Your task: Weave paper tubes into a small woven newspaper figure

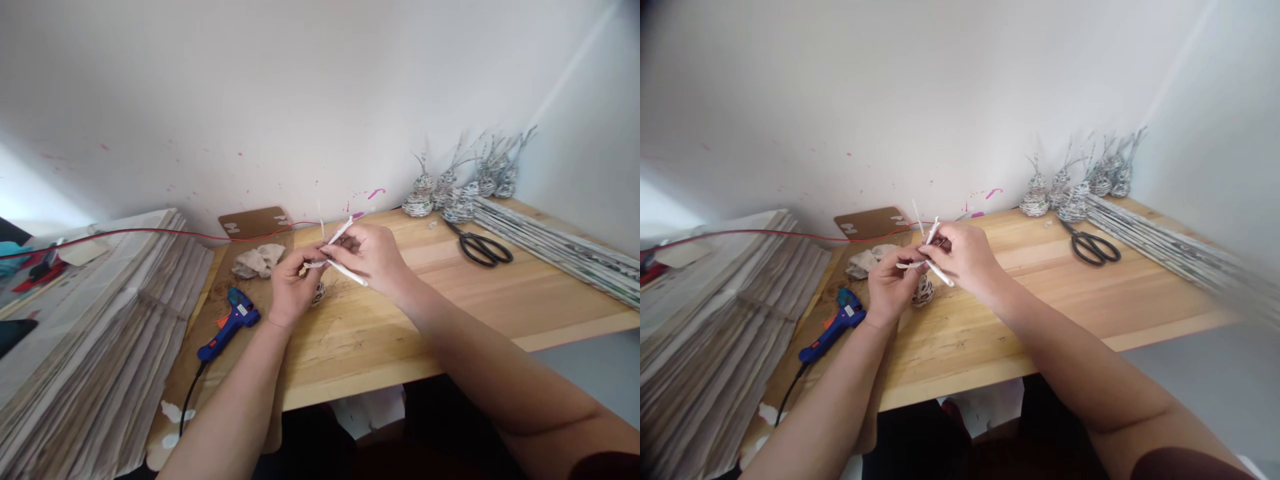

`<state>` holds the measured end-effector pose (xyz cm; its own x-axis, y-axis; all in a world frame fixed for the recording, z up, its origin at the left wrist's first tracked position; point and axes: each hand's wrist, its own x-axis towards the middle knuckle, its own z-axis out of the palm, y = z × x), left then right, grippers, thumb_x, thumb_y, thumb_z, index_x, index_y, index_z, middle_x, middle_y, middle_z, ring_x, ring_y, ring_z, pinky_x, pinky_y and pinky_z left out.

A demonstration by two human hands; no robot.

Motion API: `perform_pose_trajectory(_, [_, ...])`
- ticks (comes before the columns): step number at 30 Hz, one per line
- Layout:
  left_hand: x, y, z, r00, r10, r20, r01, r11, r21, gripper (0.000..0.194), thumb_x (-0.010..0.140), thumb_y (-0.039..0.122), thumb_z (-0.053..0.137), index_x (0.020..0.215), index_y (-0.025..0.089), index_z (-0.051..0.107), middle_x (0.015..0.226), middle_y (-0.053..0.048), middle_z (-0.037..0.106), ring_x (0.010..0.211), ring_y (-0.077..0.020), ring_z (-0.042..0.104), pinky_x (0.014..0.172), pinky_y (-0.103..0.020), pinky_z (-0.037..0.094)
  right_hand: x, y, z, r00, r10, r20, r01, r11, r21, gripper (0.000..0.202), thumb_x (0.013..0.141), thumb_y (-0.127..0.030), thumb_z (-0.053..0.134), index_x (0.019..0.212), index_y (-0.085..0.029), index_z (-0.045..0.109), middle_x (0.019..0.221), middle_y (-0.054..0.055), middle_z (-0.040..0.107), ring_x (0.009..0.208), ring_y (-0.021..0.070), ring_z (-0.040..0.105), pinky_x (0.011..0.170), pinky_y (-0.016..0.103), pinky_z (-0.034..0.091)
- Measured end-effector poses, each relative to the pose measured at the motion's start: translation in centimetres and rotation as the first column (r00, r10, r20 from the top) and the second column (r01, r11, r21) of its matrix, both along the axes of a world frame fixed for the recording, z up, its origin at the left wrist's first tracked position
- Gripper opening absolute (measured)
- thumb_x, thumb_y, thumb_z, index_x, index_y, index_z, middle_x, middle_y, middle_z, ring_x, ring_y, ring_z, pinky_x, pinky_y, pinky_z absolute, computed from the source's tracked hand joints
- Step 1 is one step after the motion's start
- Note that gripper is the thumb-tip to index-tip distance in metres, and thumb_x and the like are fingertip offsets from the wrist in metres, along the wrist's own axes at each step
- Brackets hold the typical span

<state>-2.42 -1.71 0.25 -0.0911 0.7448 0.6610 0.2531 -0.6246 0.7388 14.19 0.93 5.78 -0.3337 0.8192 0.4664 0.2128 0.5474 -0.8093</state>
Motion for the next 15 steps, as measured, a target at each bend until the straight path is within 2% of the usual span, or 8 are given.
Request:
perform_pose_trajectory(2, [-0.03,0.15,0.04,0.995,-0.010,0.097,0.014,0.999,-0.041,0.012,0.078,0.026,0.079,0.085,0.020,0.072,0.099,-0.007,0.077,0.088,-0.0173,0.072,0.079,-0.028,0.056,0.21,0.12,-0.02,0.994,0.102,-0.036,-0.104,0.993,-0.050,0.011,0.089,-0.025,0.064,0.092,-0.018,0.072,0.089,0.005,0.076,0.079,0.0174,0.072,0.073,0.029,0.055])
perform_pose_trajectory(5, [0.00,0.24,0.23,0.982,-0.055,0.178,0.069,0.995,-0.073,0.016,0.075,0.027,0.082,0.084,0.018,0.072,0.096,-0.006,0.077,0.084,-0.0153,0.071,0.075,-0.025,0.055,0.61,0.47,0.22,0.984,0.163,-0.070,-0.171,0.974,-0.146,0.015,0.091,-0.024,0.059,0.093,-0.018,0.072,0.087,0.005,0.076,0.075,0.0160,0.072,0.071,0.029,0.058])
perform_pose_trajectory(9, [0.26,0.15,0.64,0.958,-0.111,0.265,0.150,0.980,-0.130,0.020,0.073,0.028,0.084,0.081,0.017,0.070,0.083,-0.003,0.074,0.073,-0.0120,0.068,0.069,-0.022,0.054,0.66,0.81,0.41,0.960,0.173,-0.218,-0.224,0.946,-0.235,0.014,0.084,-0.029,0.070,0.091,-0.018,0.067,0.075,0.001,0.072,0.061,0.0122,0.066,0.058,0.025,0.056])
perform_pose_trajectory(12, [0.41,0.09,0.86,0.935,-0.135,0.328,0.200,0.964,-0.174,0.022,0.072,0.028,0.086,0.079,0.017,0.068,0.077,-0.001,0.072,0.068,-0.0105,0.066,0.065,-0.021,0.053,0.39,0.75,0.31,0.955,0.153,-0.253,-0.213,0.951,-0.226,0.018,0.079,-0.031,0.076,0.085,-0.017,0.065,0.070,0.000,0.069,0.057,0.0109,0.063,0.050,0.022,0.051])
perform_pose_trajectory(15, [0.45,0.09,0.92,0.913,-0.173,0.370,0.259,0.945,-0.198,0.024,0.070,0.028,0.087,0.080,0.018,0.068,0.077,0.000,0.072,0.069,-0.0107,0.067,0.066,-0.021,0.053,0.23,0.53,0.17,0.979,0.125,-0.162,-0.149,0.978,-0.145,0.013,0.082,-0.029,0.072,0.084,-0.016,0.067,0.071,0.001,0.070,0.060,0.0120,0.064,0.054,0.023,0.050])
